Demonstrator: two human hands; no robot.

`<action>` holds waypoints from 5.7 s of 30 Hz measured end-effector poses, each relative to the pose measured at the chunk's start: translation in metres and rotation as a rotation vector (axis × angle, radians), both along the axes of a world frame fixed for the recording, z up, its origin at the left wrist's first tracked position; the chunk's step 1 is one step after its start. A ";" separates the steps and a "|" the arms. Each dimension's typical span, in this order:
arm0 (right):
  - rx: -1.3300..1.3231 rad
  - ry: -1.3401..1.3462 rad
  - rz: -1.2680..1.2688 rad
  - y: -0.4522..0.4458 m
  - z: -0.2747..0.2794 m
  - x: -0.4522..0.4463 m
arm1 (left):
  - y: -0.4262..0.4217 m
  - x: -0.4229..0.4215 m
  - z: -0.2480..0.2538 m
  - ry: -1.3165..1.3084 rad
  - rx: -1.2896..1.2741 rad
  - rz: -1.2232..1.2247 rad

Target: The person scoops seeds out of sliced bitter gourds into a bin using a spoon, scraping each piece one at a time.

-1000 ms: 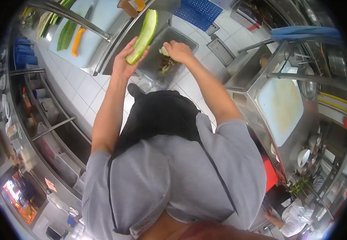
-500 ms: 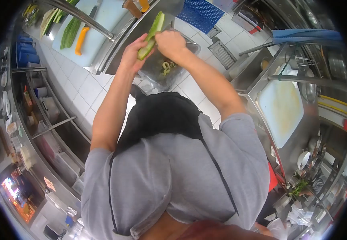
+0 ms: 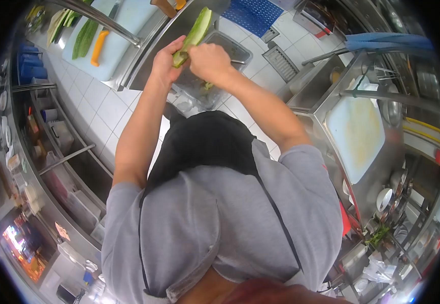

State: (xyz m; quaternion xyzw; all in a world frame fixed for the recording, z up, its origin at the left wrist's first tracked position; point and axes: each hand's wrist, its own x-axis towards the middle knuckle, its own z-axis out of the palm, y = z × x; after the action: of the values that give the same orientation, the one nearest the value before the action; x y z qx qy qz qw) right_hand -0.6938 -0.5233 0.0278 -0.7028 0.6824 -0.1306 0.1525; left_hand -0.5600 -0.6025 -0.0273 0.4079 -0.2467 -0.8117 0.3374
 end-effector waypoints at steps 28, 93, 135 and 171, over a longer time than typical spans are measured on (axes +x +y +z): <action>0.146 -0.139 -0.043 -0.007 0.009 -0.017 | -0.003 -0.015 -0.010 0.095 -0.171 -0.011; -0.035 0.114 -0.252 0.011 0.000 -0.091 | 0.061 0.030 0.043 0.326 -0.195 -0.340; -0.012 0.479 0.338 -0.109 0.014 0.134 | 0.050 0.215 0.041 0.128 -0.104 0.042; 0.010 0.389 0.303 -0.097 0.043 0.163 | 0.036 0.207 0.022 0.147 -0.097 0.094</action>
State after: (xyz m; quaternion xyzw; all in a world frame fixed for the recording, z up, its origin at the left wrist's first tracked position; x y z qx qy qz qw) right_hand -0.5305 -0.6205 0.0706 -0.8082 0.5865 0.0351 0.0394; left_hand -0.3529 -0.5660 -0.0056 0.3414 -0.2408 -0.8099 0.4116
